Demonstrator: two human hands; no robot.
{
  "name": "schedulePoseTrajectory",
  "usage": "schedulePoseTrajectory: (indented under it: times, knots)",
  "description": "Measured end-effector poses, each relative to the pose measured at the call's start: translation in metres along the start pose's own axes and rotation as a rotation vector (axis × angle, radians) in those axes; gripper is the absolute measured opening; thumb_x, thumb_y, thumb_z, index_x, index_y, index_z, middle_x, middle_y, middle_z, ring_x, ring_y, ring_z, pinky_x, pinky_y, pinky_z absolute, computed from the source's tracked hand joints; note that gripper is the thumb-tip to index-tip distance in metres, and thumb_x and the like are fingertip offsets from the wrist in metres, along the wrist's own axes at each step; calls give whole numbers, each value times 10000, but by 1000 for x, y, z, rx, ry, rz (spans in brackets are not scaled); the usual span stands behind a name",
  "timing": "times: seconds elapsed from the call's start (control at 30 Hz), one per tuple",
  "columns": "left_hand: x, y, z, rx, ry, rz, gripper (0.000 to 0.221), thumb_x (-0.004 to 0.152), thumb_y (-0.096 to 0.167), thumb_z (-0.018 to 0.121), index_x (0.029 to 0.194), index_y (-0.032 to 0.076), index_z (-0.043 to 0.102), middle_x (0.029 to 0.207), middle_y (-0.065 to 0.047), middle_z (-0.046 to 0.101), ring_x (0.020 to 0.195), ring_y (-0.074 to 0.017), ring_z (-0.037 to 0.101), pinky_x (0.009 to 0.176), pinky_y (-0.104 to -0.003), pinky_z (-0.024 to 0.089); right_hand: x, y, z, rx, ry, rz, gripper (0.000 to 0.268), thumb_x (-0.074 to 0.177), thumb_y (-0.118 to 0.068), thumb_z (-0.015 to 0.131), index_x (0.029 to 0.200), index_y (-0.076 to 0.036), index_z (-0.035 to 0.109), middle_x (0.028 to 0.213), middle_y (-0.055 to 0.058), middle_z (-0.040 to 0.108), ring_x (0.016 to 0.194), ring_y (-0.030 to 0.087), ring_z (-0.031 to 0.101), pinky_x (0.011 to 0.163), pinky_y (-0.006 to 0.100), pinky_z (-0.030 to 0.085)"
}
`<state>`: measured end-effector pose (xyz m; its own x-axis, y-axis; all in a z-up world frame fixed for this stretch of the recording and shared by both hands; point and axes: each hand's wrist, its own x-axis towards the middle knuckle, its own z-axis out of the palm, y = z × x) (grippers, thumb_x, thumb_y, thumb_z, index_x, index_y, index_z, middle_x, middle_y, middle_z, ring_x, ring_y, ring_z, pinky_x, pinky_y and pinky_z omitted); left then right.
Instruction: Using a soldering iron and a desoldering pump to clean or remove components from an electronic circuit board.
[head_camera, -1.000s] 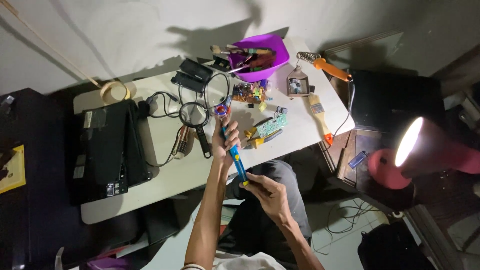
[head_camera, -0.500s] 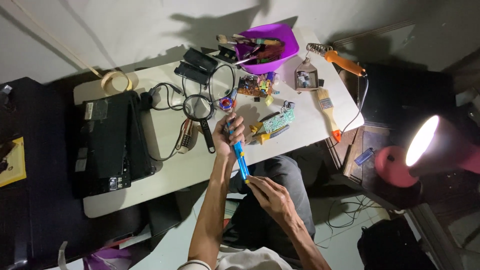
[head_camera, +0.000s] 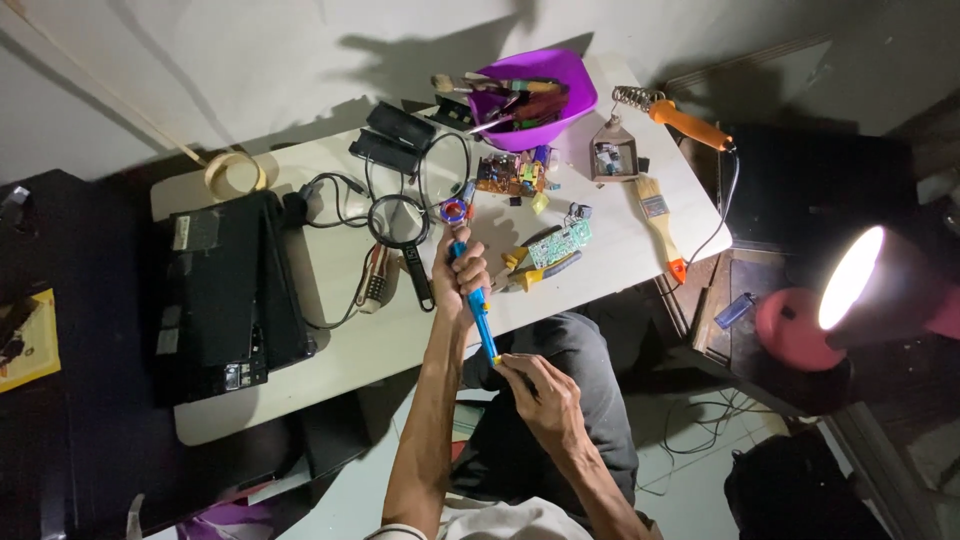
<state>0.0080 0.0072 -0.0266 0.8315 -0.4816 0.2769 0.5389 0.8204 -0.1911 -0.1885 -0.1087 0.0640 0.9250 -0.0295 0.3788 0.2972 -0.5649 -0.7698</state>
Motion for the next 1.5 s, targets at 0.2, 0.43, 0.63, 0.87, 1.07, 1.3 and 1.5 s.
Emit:
schedulePoseTrajectory:
  times: [0.2, 0.43, 0.63, 0.87, 1.07, 1.3, 1.5]
  knots:
    - [7, 3, -8, 197, 68, -92, 341, 1109, 418, 427, 897, 163, 507, 650, 62, 241, 454, -40, 153, 331, -178, 182, 1, -2, 6, 35, 0, 214, 73, 918, -116, 718, 944, -62, 760, 889, 31, 806, 785, 130, 776, 677, 241, 585]
    - [7, -2, 7, 511, 247, -24, 367, 1068, 448, 480, 801, 202, 425, 606, 78, 233, 425, -34, 141, 316, -195, 158, 11, 16, 24, 20, 37, 206, 47, 952, -126, 689, 945, -84, 707, 822, 26, 788, 703, 116, 778, 599, 224, 554]
    - [0, -9, 6, 601, 331, 6, 365, 1112, 493, 400, 834, 258, 379, 597, 101, 185, 397, -13, 154, 258, -147, 198, 17, 36, 43, -80, 165, 64, 52, 873, -117, 792, 898, -142, 755, 677, 68, 736, 638, 263, 755, 573, 318, 585]
    - [0, -15, 40, 685, 429, 96, 374, 1091, 503, 435, 815, 269, 342, 604, 108, 134, 397, -12, 126, 272, -146, 166, 26, 36, 45, -45, 141, 60, 45, 885, -99, 770, 907, -133, 749, 717, 87, 750, 681, 289, 759, 601, 339, 587]
    - [0, -20, 29, 647, 463, 88, 354, 1093, 497, 450, 827, 280, 362, 601, 105, 147, 402, -15, 114, 265, -149, 153, 23, 32, 29, -57, 79, 84, 31, 894, -121, 763, 920, -128, 749, 755, 96, 773, 714, 290, 769, 635, 356, 598]
    - [5, -14, 36, 685, 390, 56, 336, 1098, 511, 431, 857, 279, 403, 596, 94, 168, 404, -25, 122, 264, -166, 168, 33, 18, 18, 22, 19, 31, 63, 926, -138, 739, 965, -95, 764, 791, 109, 786, 725, 292, 783, 639, 340, 597]
    - [-2, -19, 60, 698, 418, 90, 334, 1088, 514, 443, 864, 268, 412, 593, 105, 208, 410, 1, 156, 288, -141, 193, 33, 13, 12, 53, -8, 11, 79, 935, -138, 734, 992, -97, 770, 802, 98, 795, 711, 250, 794, 643, 313, 602]
